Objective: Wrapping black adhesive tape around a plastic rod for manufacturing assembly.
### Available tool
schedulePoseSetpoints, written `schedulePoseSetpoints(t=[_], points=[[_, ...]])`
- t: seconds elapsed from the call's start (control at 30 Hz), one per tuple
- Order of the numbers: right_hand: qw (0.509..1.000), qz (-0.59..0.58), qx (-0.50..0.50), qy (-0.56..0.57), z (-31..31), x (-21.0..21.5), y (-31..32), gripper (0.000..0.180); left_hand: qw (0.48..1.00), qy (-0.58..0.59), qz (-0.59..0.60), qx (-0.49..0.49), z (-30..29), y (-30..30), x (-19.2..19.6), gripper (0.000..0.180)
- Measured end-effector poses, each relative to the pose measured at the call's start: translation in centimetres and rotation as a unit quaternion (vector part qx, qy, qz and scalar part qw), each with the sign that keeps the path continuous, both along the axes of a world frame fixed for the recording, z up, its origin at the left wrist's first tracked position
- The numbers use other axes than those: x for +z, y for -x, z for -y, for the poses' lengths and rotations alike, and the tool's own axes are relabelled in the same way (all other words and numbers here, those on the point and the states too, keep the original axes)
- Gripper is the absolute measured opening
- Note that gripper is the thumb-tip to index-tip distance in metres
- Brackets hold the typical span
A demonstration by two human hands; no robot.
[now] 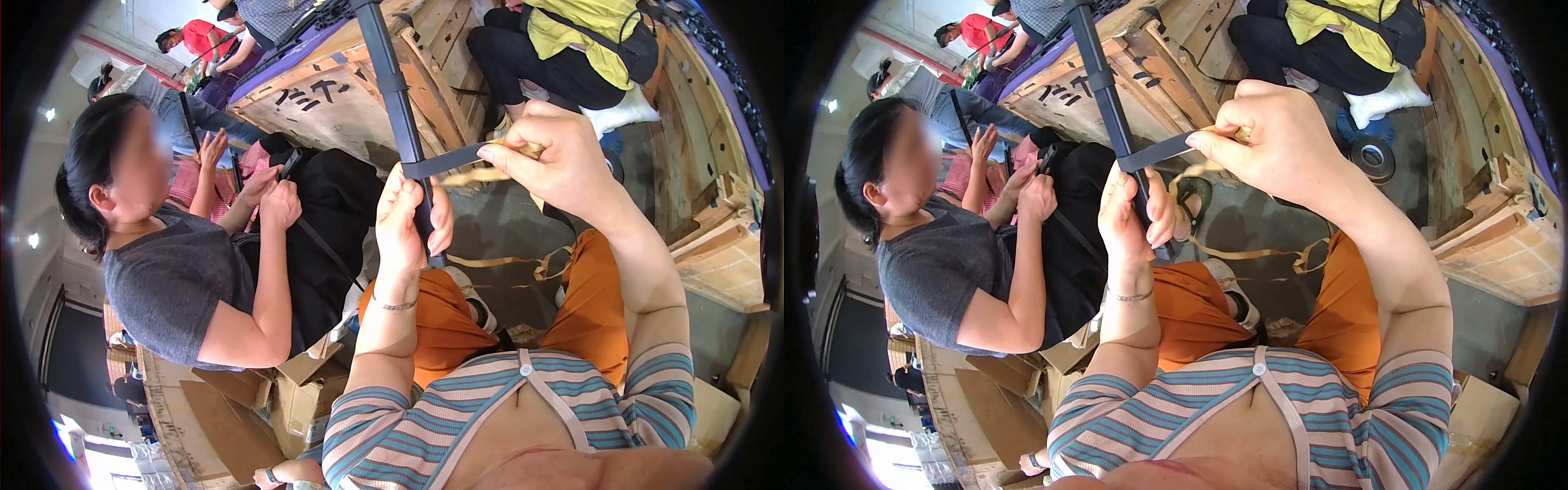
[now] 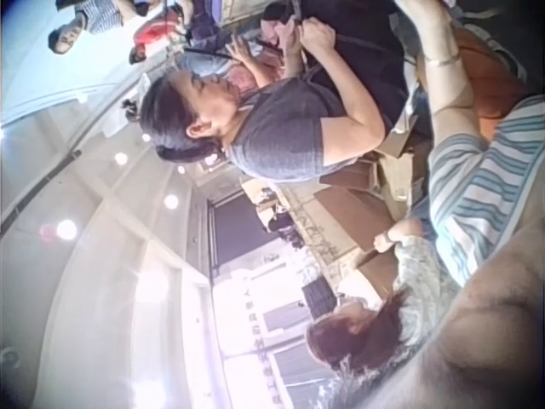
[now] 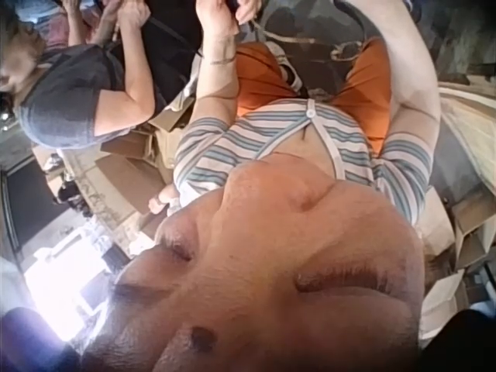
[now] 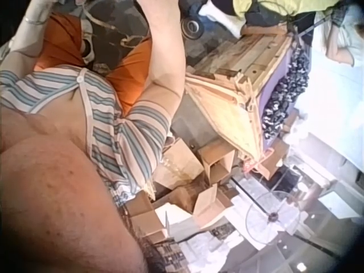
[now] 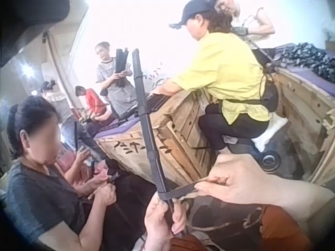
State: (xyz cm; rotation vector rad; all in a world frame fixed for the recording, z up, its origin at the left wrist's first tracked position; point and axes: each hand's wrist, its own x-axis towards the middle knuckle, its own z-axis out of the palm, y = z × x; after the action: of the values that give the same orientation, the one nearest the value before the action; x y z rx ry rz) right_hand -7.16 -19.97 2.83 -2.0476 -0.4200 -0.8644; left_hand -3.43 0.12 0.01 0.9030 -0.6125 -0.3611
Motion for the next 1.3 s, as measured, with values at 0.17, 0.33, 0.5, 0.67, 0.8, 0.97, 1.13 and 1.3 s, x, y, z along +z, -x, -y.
schedulePoseSetpoints(t=[0.17,0.33,0.5,0.67,0.8,0.97,1.13,1.3], points=[[0.998,-0.046,0.034,0.003,0.0,0.2,0.3,0.022,0.994,0.060,-0.049,-0.077,-0.5,0.1,0.0,0.028],[0.991,-0.123,0.032,0.036,0.1,0.2,-0.2,0.021,0.986,0.081,-0.075,-0.125,-0.4,0.4,0.2,0.036],[0.994,-0.004,0.072,0.080,-0.4,-1.4,-2.0,0.015,0.983,0.045,-0.121,-0.134,-0.4,0.2,-0.4,0.041],[0.971,-0.102,0.210,-0.048,-2.5,-1.3,-1.4,0.018,0.986,0.007,-0.122,-0.115,0.0,0.4,-0.1,0.043],[0.954,-0.192,0.215,-0.080,-2.9,-0.9,-1.4,0.016,0.987,0.014,-0.109,-0.120,0.0,0.2,-0.6,0.043],[0.957,-0.173,0.223,-0.070,-3.3,-0.2,-0.5,0.017,0.990,0.008,-0.103,-0.100,-0.2,0.4,-0.5,0.042],[0.965,-0.154,0.211,-0.026,-3.2,0.5,-0.2,0.020,0.995,-0.010,-0.044,-0.087,-0.3,0.7,-0.6,0.040],[0.972,-0.177,0.155,0.026,-3.7,-0.2,-0.5,0.018,0.997,-0.036,-0.010,-0.070,-0.3,1.4,-0.4,0.039]])
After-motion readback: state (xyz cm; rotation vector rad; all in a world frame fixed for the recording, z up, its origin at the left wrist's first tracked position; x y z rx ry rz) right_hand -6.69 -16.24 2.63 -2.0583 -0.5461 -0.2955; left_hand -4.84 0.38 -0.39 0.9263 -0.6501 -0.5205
